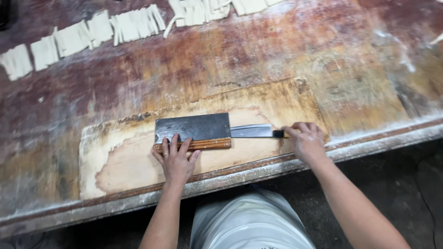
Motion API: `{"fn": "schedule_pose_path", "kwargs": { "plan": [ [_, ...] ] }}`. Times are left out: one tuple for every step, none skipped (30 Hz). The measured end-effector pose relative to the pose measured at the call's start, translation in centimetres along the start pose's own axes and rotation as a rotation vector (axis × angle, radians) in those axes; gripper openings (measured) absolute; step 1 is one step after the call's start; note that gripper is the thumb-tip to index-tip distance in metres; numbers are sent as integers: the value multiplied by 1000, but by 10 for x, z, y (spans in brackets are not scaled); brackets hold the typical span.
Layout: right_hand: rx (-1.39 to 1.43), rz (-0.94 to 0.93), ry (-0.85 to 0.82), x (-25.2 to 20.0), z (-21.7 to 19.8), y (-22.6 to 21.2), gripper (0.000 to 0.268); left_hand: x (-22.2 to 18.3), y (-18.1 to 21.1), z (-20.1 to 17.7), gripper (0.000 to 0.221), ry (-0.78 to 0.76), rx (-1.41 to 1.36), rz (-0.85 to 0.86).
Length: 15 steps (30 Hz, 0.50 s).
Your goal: The person cuts strips of dough using a knife and a scraper, gathers the dough pieces, and then kneads a large mass of dough in a metal bowl by hand.
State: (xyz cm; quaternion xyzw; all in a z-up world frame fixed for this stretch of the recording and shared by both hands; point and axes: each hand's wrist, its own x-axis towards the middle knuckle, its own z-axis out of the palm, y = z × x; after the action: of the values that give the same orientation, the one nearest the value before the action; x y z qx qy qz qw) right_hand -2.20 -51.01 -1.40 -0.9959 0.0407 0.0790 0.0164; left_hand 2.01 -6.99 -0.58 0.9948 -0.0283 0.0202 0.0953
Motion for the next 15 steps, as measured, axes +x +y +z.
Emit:
{"fn": "schedule_pose_path", "kwargs": {
  "plan": [
    [3,-19,-1,4,-14,-22,39,-2,1,3,54,3,7,-18],
    [20,-94,42,8,-29,-45,37,-4,2,5,53,4,21,-19],
    [37,-162,90,11,-45,-69,34,-3,1,6,52,7,33,-14],
    [40,-177,93,19,-38,-79,34,-4,4,5,52,13,39,-26],
    [68,-198,57,25,-30,-91,34,-7,5,5,51,21,33,-24],
    [96,-220,20,32,-21,-104,33,-9,5,4,51,30,28,-21],
    [95,-234,23,32,-23,-114,33,-11,7,3,51,36,31,-34],
    [110,-226,-15,32,-24,-126,35,-14,7,1,50,20,26,-42],
    [123,-218,-52,33,-27,-137,36,-14,7,0,50,6,19,-50],
    [120,-232,-47,35,-18,-134,36,-15,6,-8,50,15,20,-63],
    [126,-245,24,38,-10,-132,38,-16,3,-16,49,5,-36,-24],
    [133,-257,95,41,-2,-132,41,-17,0,-25,49,-5,-92,15],
    [129,-278,100,38,-1,-128,41,-17,-9,-22,49,7,-92,-4],
    [154,-251,192,35,1,-126,46,-16,-19,-19,53,64,-183,19],
    [182,-227,284,33,2,-124,51,-16,-30,-17,58,123,-272,40]
  ]
}}
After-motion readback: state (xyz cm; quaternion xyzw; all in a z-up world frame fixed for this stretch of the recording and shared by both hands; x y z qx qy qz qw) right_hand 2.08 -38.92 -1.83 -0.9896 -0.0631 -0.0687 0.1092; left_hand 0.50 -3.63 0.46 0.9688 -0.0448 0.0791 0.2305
